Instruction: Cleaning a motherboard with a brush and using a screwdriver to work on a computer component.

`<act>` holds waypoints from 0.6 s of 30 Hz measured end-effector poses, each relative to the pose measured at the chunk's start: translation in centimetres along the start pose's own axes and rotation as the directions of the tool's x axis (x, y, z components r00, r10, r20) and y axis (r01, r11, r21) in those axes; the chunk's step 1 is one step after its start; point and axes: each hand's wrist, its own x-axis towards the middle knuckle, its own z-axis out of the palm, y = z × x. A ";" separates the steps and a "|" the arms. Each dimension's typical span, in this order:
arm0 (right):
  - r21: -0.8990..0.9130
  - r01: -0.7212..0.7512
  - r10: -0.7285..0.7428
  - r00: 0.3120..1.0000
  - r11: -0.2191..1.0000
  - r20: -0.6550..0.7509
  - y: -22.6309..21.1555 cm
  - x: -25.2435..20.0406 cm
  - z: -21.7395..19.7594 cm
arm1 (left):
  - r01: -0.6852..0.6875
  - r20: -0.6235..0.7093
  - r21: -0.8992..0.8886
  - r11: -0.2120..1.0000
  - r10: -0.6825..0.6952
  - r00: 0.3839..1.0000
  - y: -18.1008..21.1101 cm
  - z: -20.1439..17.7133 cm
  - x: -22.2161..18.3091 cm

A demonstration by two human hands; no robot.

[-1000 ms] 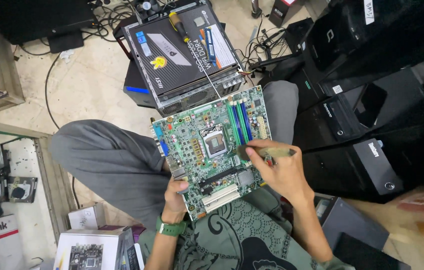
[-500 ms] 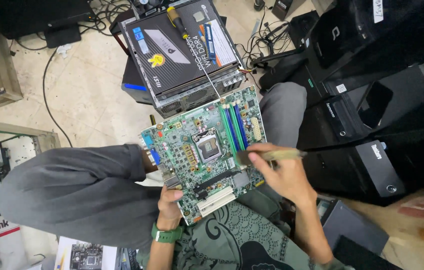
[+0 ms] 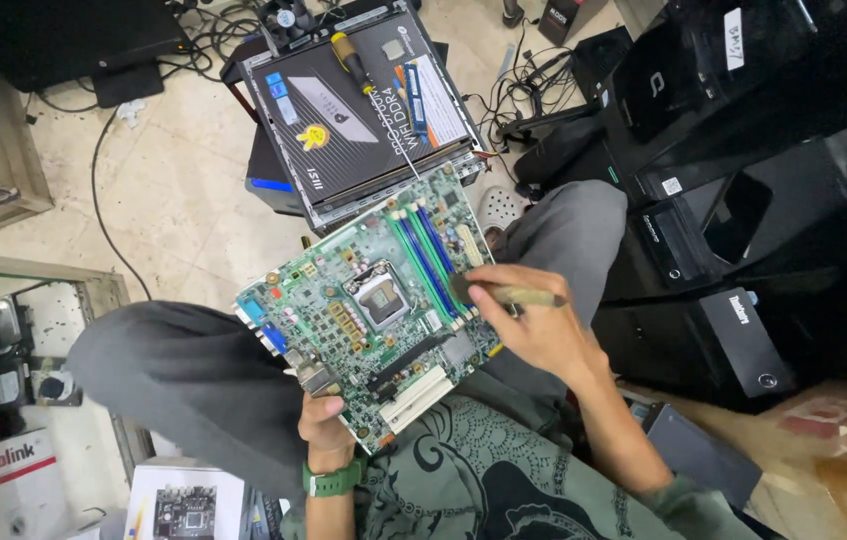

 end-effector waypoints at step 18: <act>0.041 -0.176 0.175 0.984 0.984 0.027 -0.1 1.5 -0.1 | -0.273 -0.275 0.201 0.941 0.322 0.906 2.4 -1.4 4.2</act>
